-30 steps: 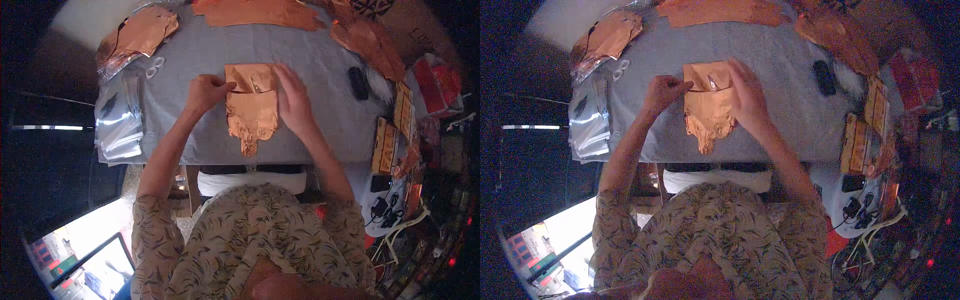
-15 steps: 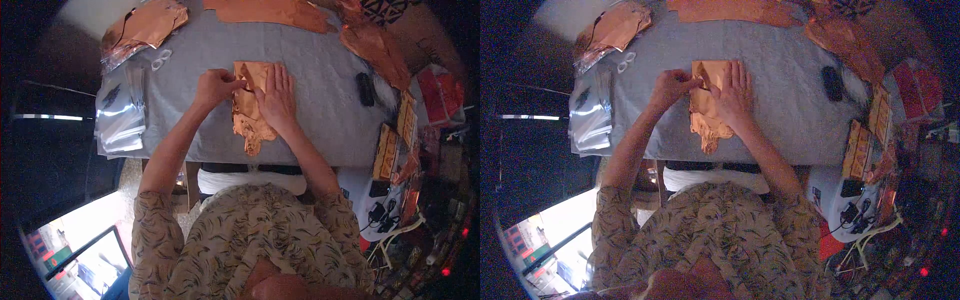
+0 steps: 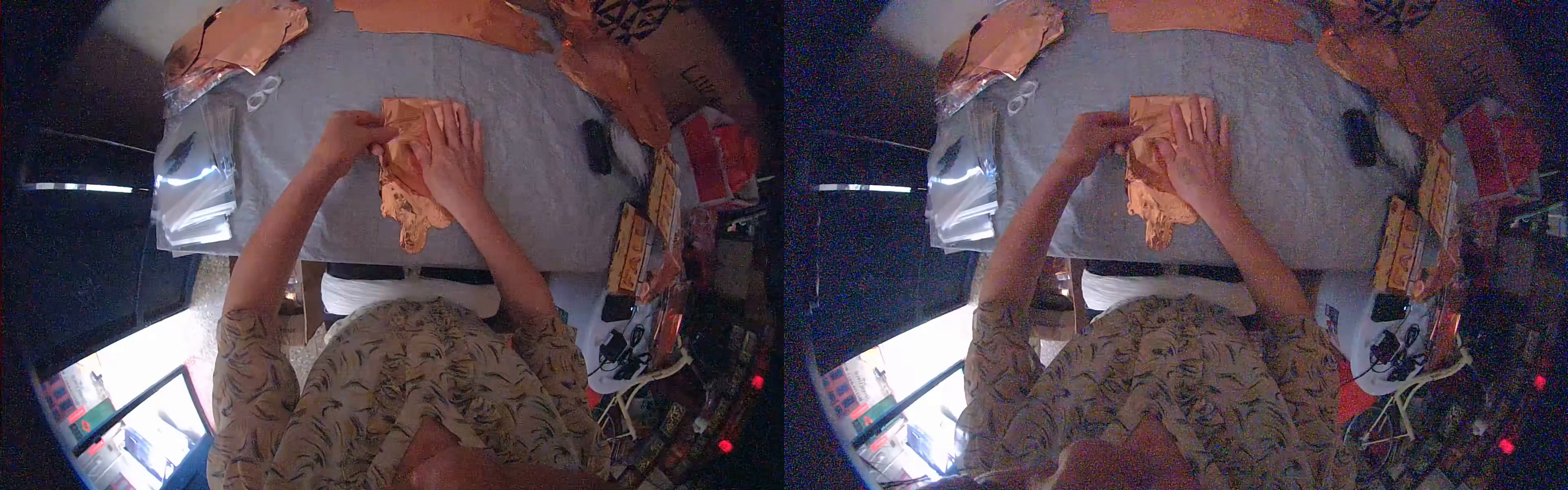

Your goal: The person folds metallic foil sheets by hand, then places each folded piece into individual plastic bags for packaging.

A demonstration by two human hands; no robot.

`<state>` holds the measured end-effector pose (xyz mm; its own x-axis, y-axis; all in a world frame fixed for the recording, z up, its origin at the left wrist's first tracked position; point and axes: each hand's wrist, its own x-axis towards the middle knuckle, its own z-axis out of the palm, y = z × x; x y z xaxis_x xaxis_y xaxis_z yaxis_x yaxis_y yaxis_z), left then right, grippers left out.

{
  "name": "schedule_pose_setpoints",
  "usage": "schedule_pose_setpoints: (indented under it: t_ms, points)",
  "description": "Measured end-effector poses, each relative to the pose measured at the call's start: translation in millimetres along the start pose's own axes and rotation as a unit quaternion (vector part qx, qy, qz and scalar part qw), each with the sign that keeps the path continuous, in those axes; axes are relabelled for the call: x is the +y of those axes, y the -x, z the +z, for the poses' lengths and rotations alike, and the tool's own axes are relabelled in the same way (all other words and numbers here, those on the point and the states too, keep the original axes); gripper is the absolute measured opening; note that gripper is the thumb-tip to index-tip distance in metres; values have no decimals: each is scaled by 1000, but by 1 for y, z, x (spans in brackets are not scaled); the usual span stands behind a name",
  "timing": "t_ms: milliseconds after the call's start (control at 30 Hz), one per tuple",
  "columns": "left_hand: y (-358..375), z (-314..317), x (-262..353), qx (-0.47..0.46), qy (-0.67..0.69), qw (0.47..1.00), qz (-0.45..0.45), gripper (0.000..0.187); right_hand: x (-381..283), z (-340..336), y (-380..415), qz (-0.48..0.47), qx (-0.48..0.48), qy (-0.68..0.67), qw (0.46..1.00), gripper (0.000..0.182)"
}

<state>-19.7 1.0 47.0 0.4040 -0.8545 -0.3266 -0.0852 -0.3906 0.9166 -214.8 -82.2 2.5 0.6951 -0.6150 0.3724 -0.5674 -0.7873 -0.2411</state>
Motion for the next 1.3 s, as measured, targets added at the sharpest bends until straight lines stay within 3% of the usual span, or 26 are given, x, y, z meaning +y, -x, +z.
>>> schedule_pose_setpoints:
  t_ms: [200,333,433,567,1300]
  points:
    - [1,-5,3,-34,68,997,-9,45,-4,-2,-4,-17,-17,28,999,65]
    - [-3,-10,-4,-36,66,997,-8,48,-5,6,-10,-37,-20,-36,998,65]
    - [-4,-10,-6,-66,139,988,-25,53,-4,13,-16,-37,-32,-89,995,68]
    - [1,-15,-6,-65,116,991,-17,60,-21,3,-16,-37,-78,-71,994,70]
    - [3,-21,-4,-114,20,993,-8,73,-20,8,-13,-79,-92,-6,993,56]
